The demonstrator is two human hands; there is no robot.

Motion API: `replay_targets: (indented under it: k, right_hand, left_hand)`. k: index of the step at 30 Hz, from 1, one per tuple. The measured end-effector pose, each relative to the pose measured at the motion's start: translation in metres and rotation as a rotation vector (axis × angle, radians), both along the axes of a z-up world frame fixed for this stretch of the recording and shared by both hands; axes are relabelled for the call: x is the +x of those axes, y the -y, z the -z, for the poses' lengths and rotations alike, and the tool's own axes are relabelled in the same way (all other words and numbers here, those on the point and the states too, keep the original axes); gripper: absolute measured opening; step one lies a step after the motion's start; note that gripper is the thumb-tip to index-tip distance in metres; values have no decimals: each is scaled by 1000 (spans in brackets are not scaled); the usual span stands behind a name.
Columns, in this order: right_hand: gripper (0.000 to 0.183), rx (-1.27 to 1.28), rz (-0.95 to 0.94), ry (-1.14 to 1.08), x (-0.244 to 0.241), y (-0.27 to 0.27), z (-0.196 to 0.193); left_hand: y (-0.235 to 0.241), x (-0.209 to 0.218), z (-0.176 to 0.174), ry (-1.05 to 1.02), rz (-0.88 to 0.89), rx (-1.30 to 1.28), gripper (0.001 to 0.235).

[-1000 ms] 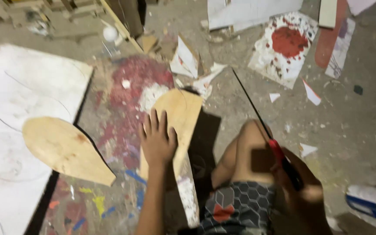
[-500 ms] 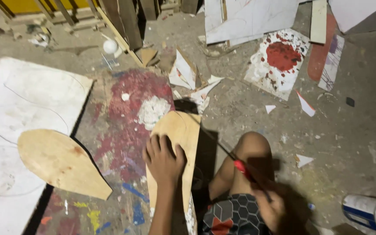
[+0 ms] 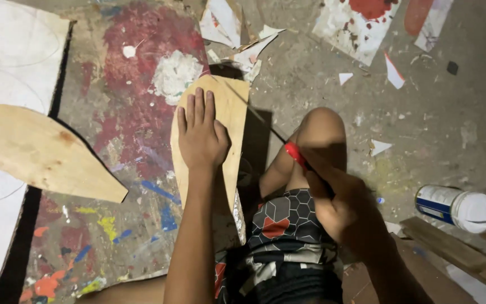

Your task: Sawing a curved shape out of a thin plywood sheet using a hand saw

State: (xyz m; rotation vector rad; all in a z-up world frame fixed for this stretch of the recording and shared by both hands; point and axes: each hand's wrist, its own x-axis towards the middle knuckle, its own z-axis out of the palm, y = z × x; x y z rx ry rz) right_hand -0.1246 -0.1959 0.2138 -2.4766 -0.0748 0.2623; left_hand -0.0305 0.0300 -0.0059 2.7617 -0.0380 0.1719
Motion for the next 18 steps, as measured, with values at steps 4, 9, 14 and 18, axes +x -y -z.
replay_targets:
  k: [4, 9, 14, 18]
  right_hand:
    - [41, 84, 43, -84, 0, 4, 5]
    - [41, -98, 90, -16, -7, -5, 9]
    - [36, -123, 27, 130, -10, -12, 1]
    - [36, 92, -36, 155, -8, -9, 5]
  left_hand:
    - [1, 2, 2, 60, -18, 12, 65]
    - [0, 3, 3, 15, -9, -19, 65]
    - [-1, 3, 0, 39, -13, -39, 65]
    - [-1, 2, -2, 41, -16, -54, 65]
